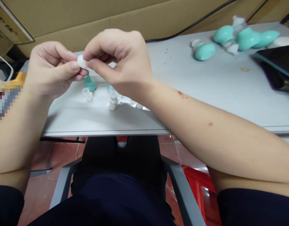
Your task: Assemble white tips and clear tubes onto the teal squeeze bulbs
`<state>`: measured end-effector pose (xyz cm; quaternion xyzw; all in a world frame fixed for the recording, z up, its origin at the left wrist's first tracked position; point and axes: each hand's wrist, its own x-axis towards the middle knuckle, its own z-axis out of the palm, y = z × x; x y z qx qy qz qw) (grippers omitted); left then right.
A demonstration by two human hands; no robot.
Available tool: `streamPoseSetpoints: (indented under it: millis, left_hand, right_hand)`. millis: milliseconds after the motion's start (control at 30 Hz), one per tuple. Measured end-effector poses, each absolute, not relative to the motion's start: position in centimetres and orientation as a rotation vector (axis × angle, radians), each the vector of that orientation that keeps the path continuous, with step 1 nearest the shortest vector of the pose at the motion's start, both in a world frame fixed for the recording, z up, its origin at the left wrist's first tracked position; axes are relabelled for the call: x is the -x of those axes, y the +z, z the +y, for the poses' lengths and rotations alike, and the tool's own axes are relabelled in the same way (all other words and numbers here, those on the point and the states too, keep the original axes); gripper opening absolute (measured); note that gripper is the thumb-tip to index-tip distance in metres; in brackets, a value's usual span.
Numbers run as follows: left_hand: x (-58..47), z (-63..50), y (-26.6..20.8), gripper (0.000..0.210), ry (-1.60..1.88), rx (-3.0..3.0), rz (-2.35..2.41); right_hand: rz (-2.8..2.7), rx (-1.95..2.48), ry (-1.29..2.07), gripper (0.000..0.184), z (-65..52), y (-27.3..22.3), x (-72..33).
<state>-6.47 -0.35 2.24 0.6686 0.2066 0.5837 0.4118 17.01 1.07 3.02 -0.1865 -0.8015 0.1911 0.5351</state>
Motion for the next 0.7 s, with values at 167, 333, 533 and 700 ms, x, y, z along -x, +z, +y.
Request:
streamPoseSetpoints:
  millis: [167, 333, 533, 700]
  left_hand:
    - [6.6, -0.4, 2.6, 0.020, 1.488, -1.752, 0.554]
    - [7.2, 0.2, 2.3, 0.034, 1.474, -1.859, 0.600]
    - [7.6, 0.4, 2.4, 0.036, 1.491, -1.900, 0.575]
    - [7.8, 0.0, 2.8, 0.034, 1.509, -1.984, 0.504]
  right_hand:
    - [-1.900, 0.445, 0.689, 0.003, 1.1, 3.8, -17.1]
    - [-1.852, 0.401, 0.854, 0.012, 1.3, 4.0, -16.9]
    - [-1.795, 0.327, 1.096, 0.027, 1.4, 4.1, -16.8]
    - [-1.807, 0.395, 1.131, 0.022, 1.3, 4.3, -17.1]
